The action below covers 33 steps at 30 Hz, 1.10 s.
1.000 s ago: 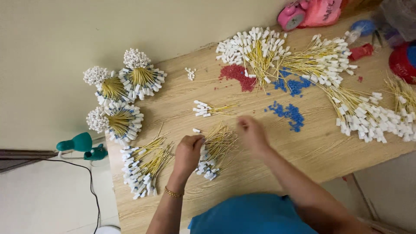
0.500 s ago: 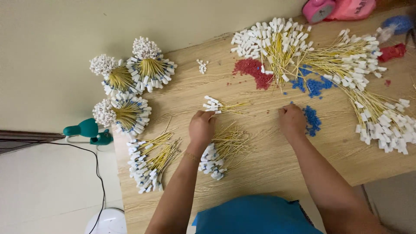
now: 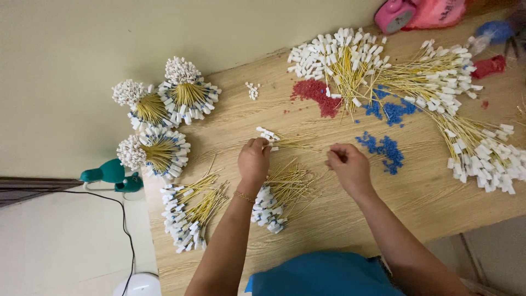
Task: Assembling small white plastic caps onto the ends of yellow wire stems.
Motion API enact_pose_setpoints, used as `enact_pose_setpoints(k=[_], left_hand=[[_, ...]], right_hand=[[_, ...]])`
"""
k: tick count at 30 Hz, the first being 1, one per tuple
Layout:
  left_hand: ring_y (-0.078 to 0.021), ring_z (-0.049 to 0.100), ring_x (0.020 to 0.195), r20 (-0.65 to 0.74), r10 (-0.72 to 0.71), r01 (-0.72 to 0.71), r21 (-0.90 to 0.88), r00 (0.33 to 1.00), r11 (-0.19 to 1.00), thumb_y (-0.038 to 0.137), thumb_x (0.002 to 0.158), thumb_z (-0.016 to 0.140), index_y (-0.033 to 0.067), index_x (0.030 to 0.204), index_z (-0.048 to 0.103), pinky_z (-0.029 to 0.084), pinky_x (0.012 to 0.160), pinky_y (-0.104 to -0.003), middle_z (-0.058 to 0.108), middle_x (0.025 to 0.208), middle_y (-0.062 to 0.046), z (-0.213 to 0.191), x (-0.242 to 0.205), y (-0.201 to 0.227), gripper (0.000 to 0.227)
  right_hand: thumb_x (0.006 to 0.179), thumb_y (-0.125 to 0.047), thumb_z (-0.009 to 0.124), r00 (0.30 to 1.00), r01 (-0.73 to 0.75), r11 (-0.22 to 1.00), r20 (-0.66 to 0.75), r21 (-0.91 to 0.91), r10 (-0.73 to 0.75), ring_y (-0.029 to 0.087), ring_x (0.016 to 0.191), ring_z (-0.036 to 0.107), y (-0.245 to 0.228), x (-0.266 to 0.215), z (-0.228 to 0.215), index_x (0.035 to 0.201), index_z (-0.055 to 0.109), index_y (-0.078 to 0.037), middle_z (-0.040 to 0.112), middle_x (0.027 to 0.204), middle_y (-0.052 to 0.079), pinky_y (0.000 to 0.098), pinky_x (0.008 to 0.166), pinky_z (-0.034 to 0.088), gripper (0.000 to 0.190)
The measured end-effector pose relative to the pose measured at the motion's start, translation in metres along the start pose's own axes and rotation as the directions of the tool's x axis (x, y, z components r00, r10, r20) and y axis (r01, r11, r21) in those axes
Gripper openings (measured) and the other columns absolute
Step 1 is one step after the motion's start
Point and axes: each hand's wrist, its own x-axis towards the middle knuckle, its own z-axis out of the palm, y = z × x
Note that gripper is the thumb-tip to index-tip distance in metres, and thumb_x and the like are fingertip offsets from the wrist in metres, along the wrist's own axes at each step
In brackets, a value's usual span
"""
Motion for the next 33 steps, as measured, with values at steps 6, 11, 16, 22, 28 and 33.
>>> enact_pose_setpoints(k=[6,11,16,22,28,33], left_hand=[[-0.0108,0.061,0.076,0.364,-0.343,0.499,-0.657,0.866,0.564,0.016,0.097,0.068,0.0056,0.122,0.073,0.052,0.067,-0.027,0.07,0.089,-0.004,-0.04,-0.02,0.039,0.028],[-0.0079,0.059,0.077,0.418,-0.267,0.493,-0.788,0.868,0.369,0.008,0.098,0.068,-0.0018,0.119,0.073,0.051,0.069,-0.022,0.07,0.09,-0.002,-0.074,-0.054,0.089,0.024],[-0.0073,0.068,0.092,0.375,-0.212,0.427,-0.84,0.903,0.334,0.004,0.097,0.066,-0.0019,0.118,0.07,0.057,0.08,-0.021,0.074,0.103,-0.003,-0.093,-0.072,0.118,0.023],[-0.009,0.067,0.093,0.322,-0.188,0.365,-0.887,0.928,0.281,0.006,0.101,0.064,-0.0032,0.118,0.07,0.058,0.082,-0.023,0.073,0.104,-0.005,-0.101,-0.077,0.133,0.021],[-0.009,0.064,0.084,0.338,-0.246,0.399,-0.877,0.908,0.269,0.007,0.1,0.066,-0.0026,0.118,0.073,0.055,0.074,-0.024,0.073,0.097,-0.005,-0.095,-0.082,0.127,0.022],[-0.0112,0.069,0.086,0.267,-0.154,0.305,-0.75,0.951,0.587,0.01,0.096,0.068,0.001,0.113,0.075,0.058,0.077,-0.026,0.077,0.097,-0.005,-0.074,-0.082,0.078,0.02]], right_hand=[[0.097,-0.009,0.067,0.967,0.158,0.927,0.135,0.341,-0.214,0.013,0.083,0.073,-0.038,-0.019,0.026,0.113,0.068,0.0,0.072,0.096,0.008,0.0273,0.072,0.061,0.018],[0.098,-0.008,0.067,0.895,0.338,0.883,0.177,0.325,-0.408,0.009,0.086,0.068,-0.077,-0.052,0.032,0.111,0.069,-0.001,0.07,0.098,0.003,0.0244,0.075,0.058,0.015],[0.098,-0.01,0.068,0.864,0.433,0.861,0.15,0.267,-0.481,0.008,0.087,0.066,-0.086,-0.069,0.027,0.106,0.07,-0.003,0.068,0.1,0.002,0.0237,0.076,0.057,0.011],[0.098,-0.008,0.067,0.795,0.559,0.798,0.13,0.224,-0.593,0.009,0.088,0.066,-0.094,-0.085,0.017,0.112,0.071,-0.003,0.069,0.1,0.003,0.0235,0.076,0.056,0.015],[0.098,-0.005,0.065,0.768,0.597,0.761,0.093,0.253,-0.634,0.009,0.09,0.065,-0.077,-0.09,0.025,0.116,0.07,-0.004,0.069,0.103,0.004,0.0238,0.078,0.055,0.019],[0.097,-0.004,0.065,0.789,0.546,0.805,0.182,0.233,-0.587,0.012,0.089,0.069,-0.053,-0.083,0.037,0.115,0.071,-0.004,0.071,0.104,0.006,0.026,0.076,0.057,0.019]])
